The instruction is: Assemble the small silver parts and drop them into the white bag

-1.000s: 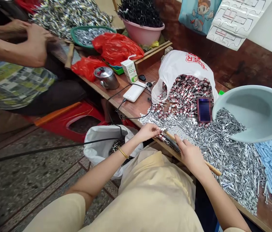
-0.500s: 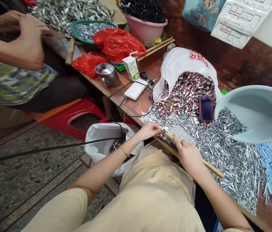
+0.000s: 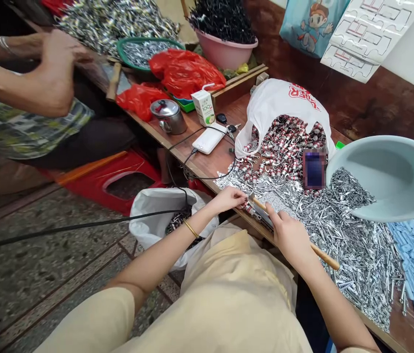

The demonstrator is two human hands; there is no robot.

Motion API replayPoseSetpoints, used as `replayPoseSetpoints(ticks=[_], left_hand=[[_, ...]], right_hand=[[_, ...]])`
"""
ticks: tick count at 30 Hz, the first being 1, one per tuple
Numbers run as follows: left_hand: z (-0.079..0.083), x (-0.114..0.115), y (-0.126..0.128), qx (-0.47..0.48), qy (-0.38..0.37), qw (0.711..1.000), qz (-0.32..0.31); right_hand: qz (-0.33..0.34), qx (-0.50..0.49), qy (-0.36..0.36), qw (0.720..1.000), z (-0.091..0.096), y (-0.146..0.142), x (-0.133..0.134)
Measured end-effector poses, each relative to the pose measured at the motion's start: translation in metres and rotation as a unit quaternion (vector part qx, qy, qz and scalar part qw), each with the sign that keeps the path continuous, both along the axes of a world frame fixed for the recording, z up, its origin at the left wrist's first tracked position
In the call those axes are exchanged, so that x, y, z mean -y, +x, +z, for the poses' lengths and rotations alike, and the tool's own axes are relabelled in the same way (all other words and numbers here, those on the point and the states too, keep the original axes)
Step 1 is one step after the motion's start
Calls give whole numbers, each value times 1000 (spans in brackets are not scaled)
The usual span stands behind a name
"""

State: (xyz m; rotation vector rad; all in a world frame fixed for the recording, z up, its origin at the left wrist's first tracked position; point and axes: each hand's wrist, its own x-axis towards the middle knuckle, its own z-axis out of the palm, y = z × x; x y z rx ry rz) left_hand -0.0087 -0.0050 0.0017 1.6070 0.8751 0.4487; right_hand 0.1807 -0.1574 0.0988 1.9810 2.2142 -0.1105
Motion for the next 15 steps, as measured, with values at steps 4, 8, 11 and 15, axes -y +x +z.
replayPoseSetpoints(ticks=[4, 8, 11, 15], left_hand=[[0, 2, -1, 9, -33, 999, 17], [6, 9, -4, 74, -51, 992, 90], [9, 15, -2, 115, -28, 984, 135], [10, 23, 7, 131, -11, 987, 89]], right_hand=[[-7, -4, 8, 1000, -7, 7, 3], [-65, -25, 96, 993, -31, 29, 12], [-123, -23, 185, 975, -56, 42, 23], [-150, -40, 225, 962, -75, 62, 33]])
